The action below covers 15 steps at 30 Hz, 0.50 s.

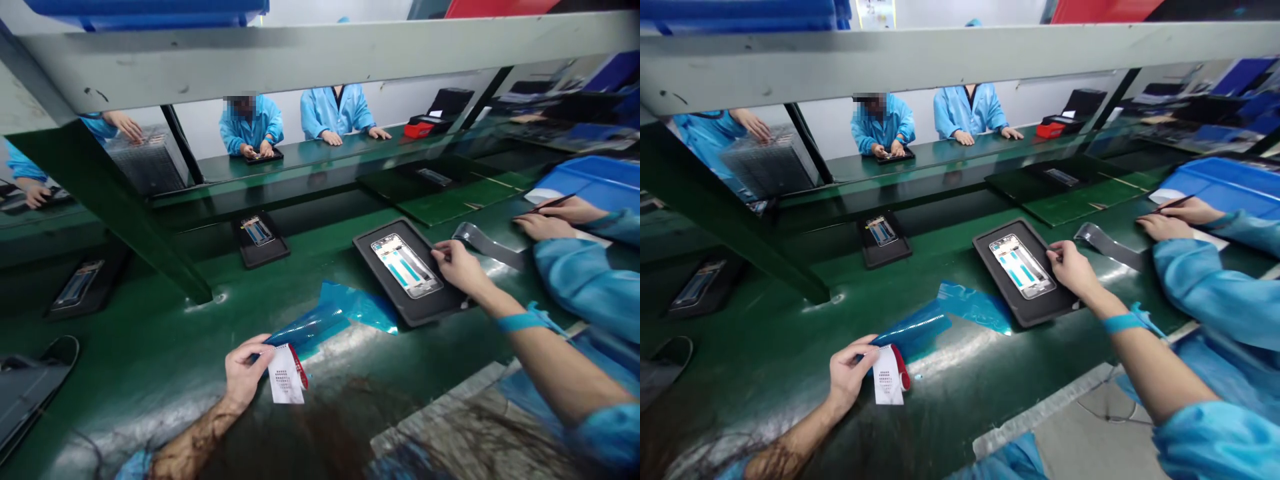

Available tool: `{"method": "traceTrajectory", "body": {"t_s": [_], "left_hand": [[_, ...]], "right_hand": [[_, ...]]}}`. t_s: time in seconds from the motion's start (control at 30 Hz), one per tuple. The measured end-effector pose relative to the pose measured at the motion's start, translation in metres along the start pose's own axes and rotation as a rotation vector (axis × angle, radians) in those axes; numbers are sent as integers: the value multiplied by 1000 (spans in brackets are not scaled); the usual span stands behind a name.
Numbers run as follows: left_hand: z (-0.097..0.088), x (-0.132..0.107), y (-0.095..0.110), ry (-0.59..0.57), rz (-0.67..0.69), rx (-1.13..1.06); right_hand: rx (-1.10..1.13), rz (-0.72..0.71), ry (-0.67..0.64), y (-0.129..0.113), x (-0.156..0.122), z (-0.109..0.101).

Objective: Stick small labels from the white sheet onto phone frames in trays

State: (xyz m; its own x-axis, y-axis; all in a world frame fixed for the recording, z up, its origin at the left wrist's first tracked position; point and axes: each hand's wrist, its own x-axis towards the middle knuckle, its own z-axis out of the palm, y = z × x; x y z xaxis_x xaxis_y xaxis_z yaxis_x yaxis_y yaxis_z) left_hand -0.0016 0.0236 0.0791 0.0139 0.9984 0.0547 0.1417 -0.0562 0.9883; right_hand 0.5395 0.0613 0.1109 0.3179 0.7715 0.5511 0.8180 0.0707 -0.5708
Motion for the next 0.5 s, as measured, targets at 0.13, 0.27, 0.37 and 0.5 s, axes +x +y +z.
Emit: {"method": "traceTrajectory", "body": {"t_s": [0.13,0.27,0.37,0.5], "left_hand": [[-8,10,1,130,35,-91],[-13,20,6,266,51,-190],[-11,26,7,332,46,-225],[-1,28,2,330,-3,-250]], "right_hand": [[67,-54,-31,-45,-35,7],[142,-50,-158,-117,-112,36],[181,-2,-314,-169,-173,52],[164,53,-499,-199,-218,55]]}}
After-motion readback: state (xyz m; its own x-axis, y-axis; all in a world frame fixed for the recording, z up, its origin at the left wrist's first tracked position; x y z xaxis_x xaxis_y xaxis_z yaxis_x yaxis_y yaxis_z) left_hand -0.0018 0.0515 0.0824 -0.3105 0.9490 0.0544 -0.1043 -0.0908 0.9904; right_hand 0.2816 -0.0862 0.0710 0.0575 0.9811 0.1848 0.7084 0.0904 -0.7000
